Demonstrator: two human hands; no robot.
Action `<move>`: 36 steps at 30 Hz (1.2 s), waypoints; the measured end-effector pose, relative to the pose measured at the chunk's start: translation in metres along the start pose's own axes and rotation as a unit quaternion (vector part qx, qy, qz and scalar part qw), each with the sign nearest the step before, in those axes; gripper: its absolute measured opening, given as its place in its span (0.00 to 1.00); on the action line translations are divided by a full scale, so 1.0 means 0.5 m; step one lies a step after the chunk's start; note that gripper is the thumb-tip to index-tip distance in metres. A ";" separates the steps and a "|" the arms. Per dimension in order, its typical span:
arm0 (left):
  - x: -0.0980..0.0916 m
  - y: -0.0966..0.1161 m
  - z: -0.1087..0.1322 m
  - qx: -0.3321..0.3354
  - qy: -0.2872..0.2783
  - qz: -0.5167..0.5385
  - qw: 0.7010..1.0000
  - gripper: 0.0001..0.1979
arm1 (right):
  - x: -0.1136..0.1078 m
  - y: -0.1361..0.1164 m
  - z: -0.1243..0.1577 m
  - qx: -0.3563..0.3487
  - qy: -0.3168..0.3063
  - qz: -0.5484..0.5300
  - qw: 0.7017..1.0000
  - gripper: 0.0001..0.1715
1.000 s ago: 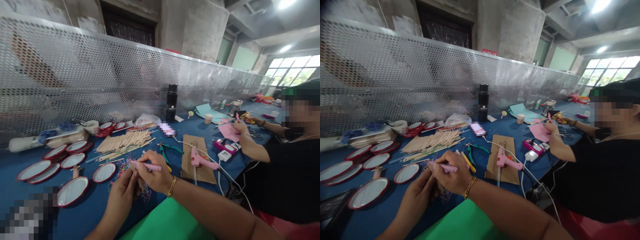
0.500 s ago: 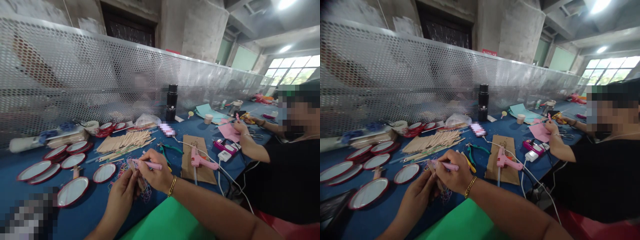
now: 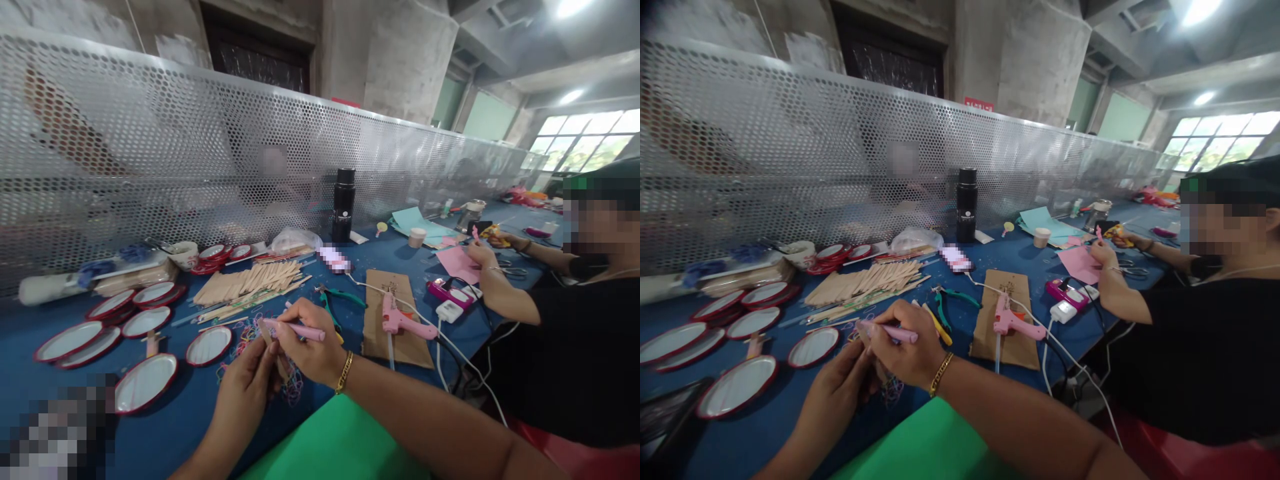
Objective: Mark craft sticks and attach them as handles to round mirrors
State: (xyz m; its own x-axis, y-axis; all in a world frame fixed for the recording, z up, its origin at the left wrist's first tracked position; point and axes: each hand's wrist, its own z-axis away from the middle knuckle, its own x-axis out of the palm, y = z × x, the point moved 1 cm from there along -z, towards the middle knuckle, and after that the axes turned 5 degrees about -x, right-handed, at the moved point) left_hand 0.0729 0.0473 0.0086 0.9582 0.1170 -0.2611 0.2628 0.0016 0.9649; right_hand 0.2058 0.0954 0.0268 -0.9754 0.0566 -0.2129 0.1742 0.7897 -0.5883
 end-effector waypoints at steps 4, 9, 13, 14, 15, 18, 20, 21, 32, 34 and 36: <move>0.000 0.003 0.001 0.005 -0.002 0.000 1.000 0.27 | 0.000 -0.005 -0.002 -0.002 -0.004 -0.013 1.000 0.12; 0.000 0.007 0.000 -0.005 0.000 -0.001 1.000 0.27 | -0.001 -0.004 -0.003 0.006 -0.003 -0.008 1.000 0.09; 0.002 0.006 -0.001 0.006 -0.001 -0.002 1.000 0.29 | -0.001 -0.005 -0.003 0.005 -0.005 -0.013 1.000 0.10; 0.001 0.005 -0.001 0.008 -0.001 -0.004 1.000 0.29 | 0.000 -0.005 -0.003 0.004 -0.007 -0.013 1.000 0.11; 0.001 0.004 -0.001 0.008 -0.001 -0.006 1.000 0.29 | 0.000 -0.005 -0.003 0.003 -0.009 -0.011 1.000 0.11; -0.002 0.002 -0.001 -0.001 -0.003 -0.012 1.000 0.28 | 0.000 0.000 -0.002 0.007 -0.014 -0.003 1.000 0.10; -0.003 0.001 0.000 -0.006 -0.004 -0.012 1.000 0.28 | 0.000 0.003 -0.001 0.008 -0.009 0.001 1.000 0.08; -0.003 0.001 0.000 -0.006 -0.004 -0.012 1.000 0.28 | 0.000 0.003 0.000 0.006 -0.005 0.000 1.000 0.08; 0.000 0.002 0.001 -0.003 -0.001 -0.004 1.000 0.28 | -0.002 -0.002 -0.004 0.003 -0.008 0.002 1.000 0.12; 0.000 0.003 0.001 -0.003 -0.004 -0.002 1.000 0.28 | -0.002 -0.002 -0.003 0.002 -0.003 -0.004 1.000 0.12; 0.000 0.004 0.001 -0.001 -0.001 -0.001 1.000 0.28 | -0.001 -0.004 -0.002 0.001 0.000 -0.010 1.000 0.12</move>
State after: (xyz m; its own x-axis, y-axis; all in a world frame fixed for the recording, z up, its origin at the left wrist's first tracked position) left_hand 0.0733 0.0470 0.0107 0.9578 0.1159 -0.2630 0.2644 0.0033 0.9644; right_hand 0.2058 0.0946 0.0288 -0.9787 0.0405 -0.2015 0.1550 0.7892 -0.5943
